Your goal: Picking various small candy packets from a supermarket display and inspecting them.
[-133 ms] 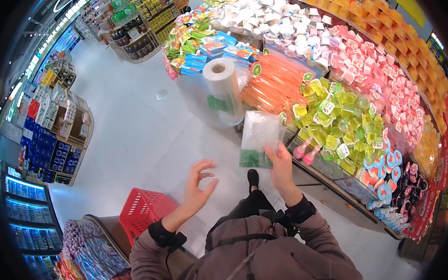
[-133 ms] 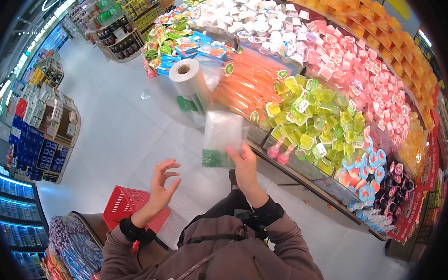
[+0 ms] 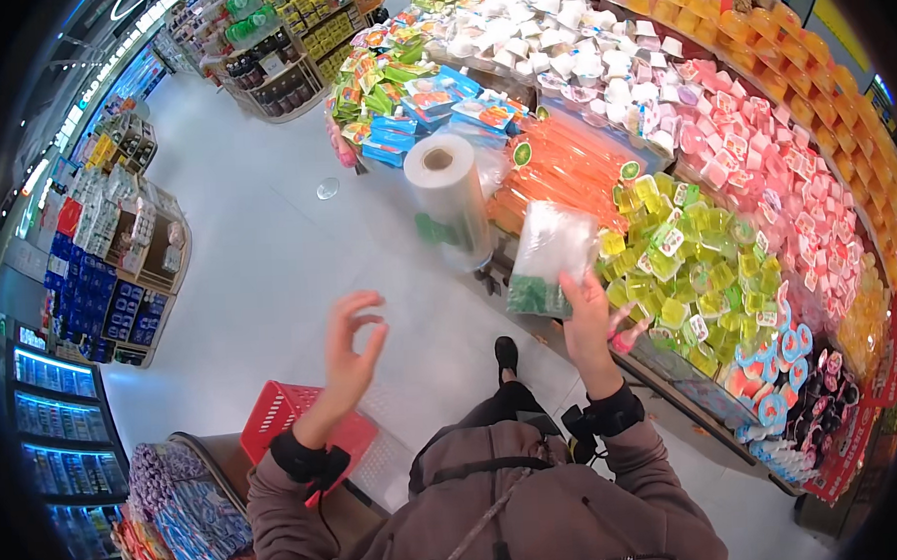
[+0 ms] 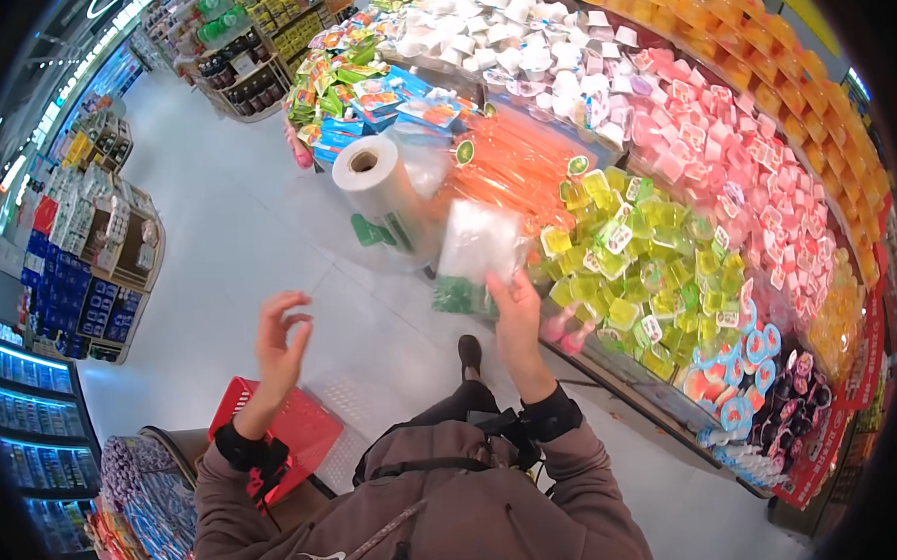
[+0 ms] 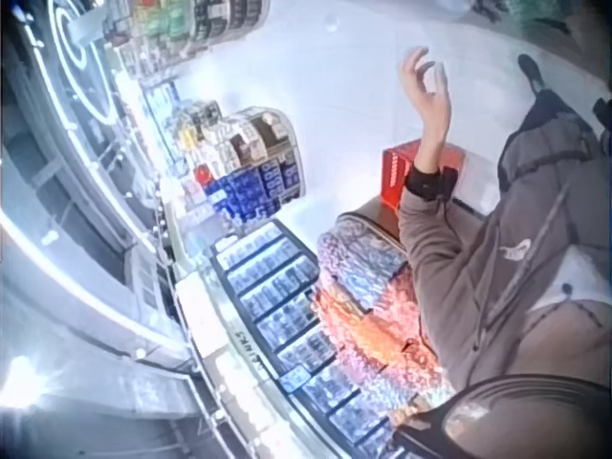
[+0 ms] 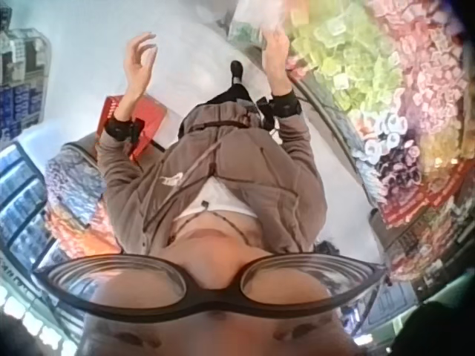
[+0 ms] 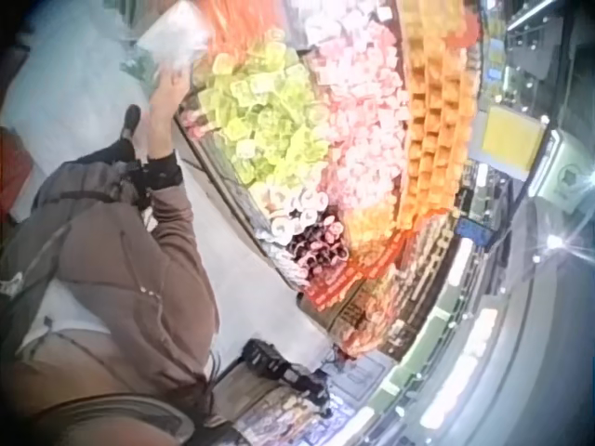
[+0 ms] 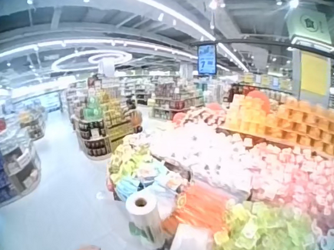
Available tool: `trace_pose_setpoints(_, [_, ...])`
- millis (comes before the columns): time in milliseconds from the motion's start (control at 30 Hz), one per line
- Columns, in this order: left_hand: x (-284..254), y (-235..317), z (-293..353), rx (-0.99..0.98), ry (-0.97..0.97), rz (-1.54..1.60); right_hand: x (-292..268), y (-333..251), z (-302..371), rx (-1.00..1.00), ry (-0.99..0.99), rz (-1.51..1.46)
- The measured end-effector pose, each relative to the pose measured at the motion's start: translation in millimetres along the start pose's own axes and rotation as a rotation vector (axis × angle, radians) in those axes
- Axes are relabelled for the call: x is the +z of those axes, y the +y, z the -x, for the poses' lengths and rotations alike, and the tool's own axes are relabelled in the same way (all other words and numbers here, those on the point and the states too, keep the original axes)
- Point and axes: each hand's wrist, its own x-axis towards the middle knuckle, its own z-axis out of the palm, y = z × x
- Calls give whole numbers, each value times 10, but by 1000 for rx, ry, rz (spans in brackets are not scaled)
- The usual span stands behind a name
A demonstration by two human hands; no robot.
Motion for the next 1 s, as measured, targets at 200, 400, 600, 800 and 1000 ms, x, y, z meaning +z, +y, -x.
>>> trace_pose_setpoints(200, [-579,-102,-1375,102,149,-261,-165,-152,-916,8,51,-6])
trace_pose_setpoints(400, [-491,-345,-2341,-133,-345,-395,26,-152,-1383,35,-1,154])
trace_pose_setpoints(600, [-70,-829,-2856,-180,-693,-453,213,-311,-1529,166,56,361])
trace_pose_setpoints(800, [324,-1341,-3171,-284,-975,-582,127,-235,-1603,67,40,393])
trace_pose_setpoints(1000, [509,-1577,-3137,-90,-858,-645,-31,-142,-1692,-135,128,483])
